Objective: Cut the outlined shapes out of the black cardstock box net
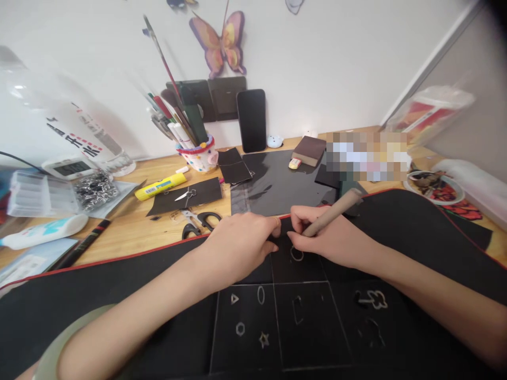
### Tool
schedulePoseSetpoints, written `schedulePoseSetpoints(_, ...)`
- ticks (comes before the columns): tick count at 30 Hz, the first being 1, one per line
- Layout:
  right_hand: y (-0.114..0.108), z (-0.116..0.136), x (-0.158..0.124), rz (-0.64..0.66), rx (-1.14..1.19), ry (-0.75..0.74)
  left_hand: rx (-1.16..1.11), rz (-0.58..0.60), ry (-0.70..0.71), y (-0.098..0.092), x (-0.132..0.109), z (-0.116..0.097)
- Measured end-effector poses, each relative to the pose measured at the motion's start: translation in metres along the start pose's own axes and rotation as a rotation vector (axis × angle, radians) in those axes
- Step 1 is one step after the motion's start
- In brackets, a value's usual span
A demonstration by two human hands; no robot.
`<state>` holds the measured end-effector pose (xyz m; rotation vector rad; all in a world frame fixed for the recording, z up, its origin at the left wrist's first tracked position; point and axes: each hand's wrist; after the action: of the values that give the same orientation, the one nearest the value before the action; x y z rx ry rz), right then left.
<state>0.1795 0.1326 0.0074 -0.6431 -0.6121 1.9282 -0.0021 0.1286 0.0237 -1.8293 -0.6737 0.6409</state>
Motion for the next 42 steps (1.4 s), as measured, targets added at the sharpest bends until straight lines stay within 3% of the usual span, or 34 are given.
schedulePoseSetpoints(3, -0.006, 0.002, -0.001, 0.056, -0.047, -0.013, -0.121, 0.042, 0.03, -0.006, -0.001, 0.001)
schedulePoseSetpoints(8, -0.016, 0.004, -0.002, 0.141, -0.067, 0.007, -0.376, 0.217, 0.17, -0.013, -0.005, 0.005)
schedulePoseSetpoints(10, -0.017, 0.005, -0.003, 0.145, -0.058, 0.009, -0.348, 0.174, 0.147, -0.016, -0.006, 0.008)
schedulePoseSetpoints(14, -0.014, 0.003, -0.004, 0.137, -0.016, 0.016, -0.294, -0.024, 0.083, -0.015, -0.004, 0.018)
schedulePoseSetpoints(19, -0.01, 0.001, -0.003, 0.114, 0.022, 0.02, -0.454, -0.05, 0.178, 0.002, 0.006, 0.019)
schedulePoseSetpoints(24, -0.007, 0.002, -0.003, 0.08, 0.01, 0.003, -0.219, -0.127, 0.187, 0.014, 0.012, 0.01)
schedulePoseSetpoints(30, -0.007, 0.004, -0.006, 0.055, -0.019, -0.02, -0.193, -0.078, 0.072, 0.006, 0.008, 0.001)
schedulePoseSetpoints(35, -0.008, 0.005, -0.006, 0.072, 0.01, -0.01, -0.337, 0.016, 0.003, 0.004, 0.007, 0.003)
schedulePoseSetpoints(42, -0.003, -0.005, 0.005, 0.025, 0.108, 0.037, -0.393, 0.011, -0.073, 0.011, 0.01, 0.004)
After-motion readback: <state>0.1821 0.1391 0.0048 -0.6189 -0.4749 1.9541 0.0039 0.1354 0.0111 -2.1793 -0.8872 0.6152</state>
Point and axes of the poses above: each hand's wrist, its own x-axis towards the middle knuckle, its own y-axis out of the palm, z = x × y, and after that the axes turned 11 degrees about y, right-handed
